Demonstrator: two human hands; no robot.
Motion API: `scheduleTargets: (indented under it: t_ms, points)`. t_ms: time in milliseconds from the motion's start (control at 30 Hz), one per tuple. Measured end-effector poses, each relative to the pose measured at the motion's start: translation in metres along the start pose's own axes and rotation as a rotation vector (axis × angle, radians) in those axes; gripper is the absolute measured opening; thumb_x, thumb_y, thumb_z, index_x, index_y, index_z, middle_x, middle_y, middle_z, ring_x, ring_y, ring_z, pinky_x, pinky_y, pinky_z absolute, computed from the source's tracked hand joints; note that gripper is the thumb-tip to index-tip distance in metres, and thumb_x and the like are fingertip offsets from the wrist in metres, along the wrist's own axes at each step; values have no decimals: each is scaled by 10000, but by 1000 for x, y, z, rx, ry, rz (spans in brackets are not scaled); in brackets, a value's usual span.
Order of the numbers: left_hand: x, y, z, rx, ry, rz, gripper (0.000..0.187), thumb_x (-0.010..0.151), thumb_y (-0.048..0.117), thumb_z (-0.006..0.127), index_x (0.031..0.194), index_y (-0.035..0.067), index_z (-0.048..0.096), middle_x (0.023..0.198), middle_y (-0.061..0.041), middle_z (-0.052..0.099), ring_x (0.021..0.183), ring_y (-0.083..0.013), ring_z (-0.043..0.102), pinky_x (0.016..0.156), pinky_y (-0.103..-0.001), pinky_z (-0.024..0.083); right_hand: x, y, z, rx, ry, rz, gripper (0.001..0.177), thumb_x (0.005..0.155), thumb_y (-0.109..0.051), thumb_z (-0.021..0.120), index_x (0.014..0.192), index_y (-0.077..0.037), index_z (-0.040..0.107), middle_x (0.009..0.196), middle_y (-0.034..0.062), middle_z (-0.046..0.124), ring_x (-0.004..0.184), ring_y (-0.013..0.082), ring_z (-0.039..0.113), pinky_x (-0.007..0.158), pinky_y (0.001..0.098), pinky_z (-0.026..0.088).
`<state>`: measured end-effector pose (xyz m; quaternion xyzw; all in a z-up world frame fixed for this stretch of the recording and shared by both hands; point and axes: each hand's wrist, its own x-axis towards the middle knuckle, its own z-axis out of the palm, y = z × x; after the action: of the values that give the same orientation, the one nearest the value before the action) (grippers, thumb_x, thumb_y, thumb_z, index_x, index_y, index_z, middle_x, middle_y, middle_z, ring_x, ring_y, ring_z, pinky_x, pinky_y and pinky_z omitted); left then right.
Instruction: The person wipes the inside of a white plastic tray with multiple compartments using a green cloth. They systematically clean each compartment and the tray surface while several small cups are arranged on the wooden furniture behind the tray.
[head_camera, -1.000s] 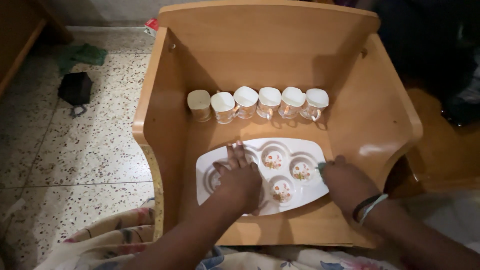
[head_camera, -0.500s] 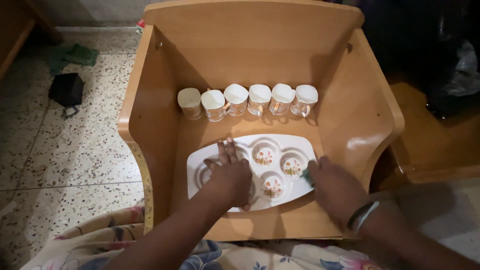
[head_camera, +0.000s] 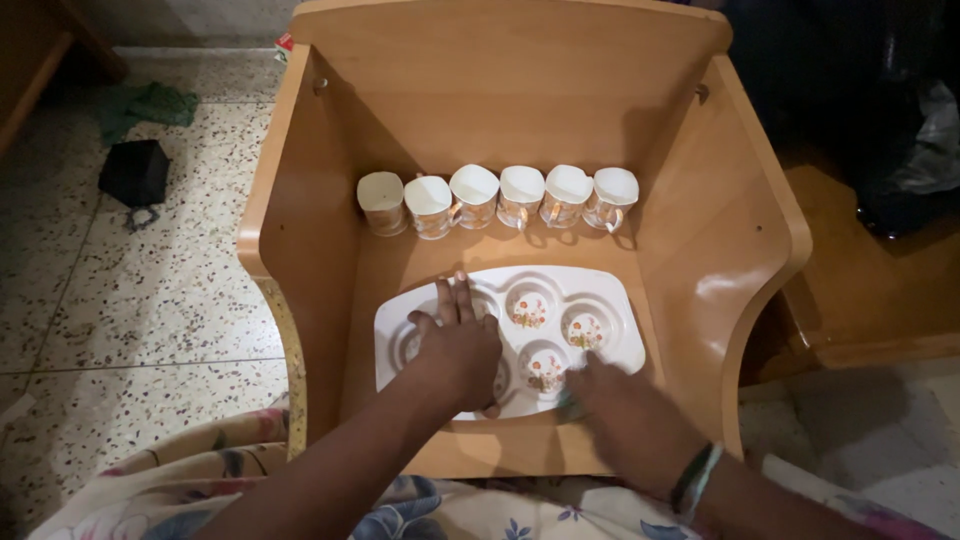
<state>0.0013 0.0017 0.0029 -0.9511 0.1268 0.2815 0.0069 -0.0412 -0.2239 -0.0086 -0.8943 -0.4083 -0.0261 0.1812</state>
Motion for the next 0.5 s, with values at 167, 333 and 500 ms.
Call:
scheduleTargets:
  t_ms: [167,333,500]
  points:
    - [-2,-2,-2,35,-15,-3,1229,687,540,930,1576,3,273,1637,-409,-82,1525,-589,-35,1075,-741,330,19,-15,-17,309,-350,372,372,827,-63,637,1194,-119,650,1096,129,605,1006,341,668,876,443,542]
    - [-6,-3,-2,36,31,-1,1187,676,570,918,1552,30,326,1638,-402,-47,1528,-578,1,1063,-745,334,21,-36,-10,311,-186,235,391,784,0,608,1170,-56,627,1077,171,583,979,385,639,831,468,518]
    - [-13,-10,-9,-39,32,41,1063,657,516,936,1471,32,453,1648,-389,0,1540,-558,41,1095,-719,335,30,-25,-2,287,-231,330,288,841,-27,597,1116,-79,663,1060,149,599,964,350,662,861,447,533]
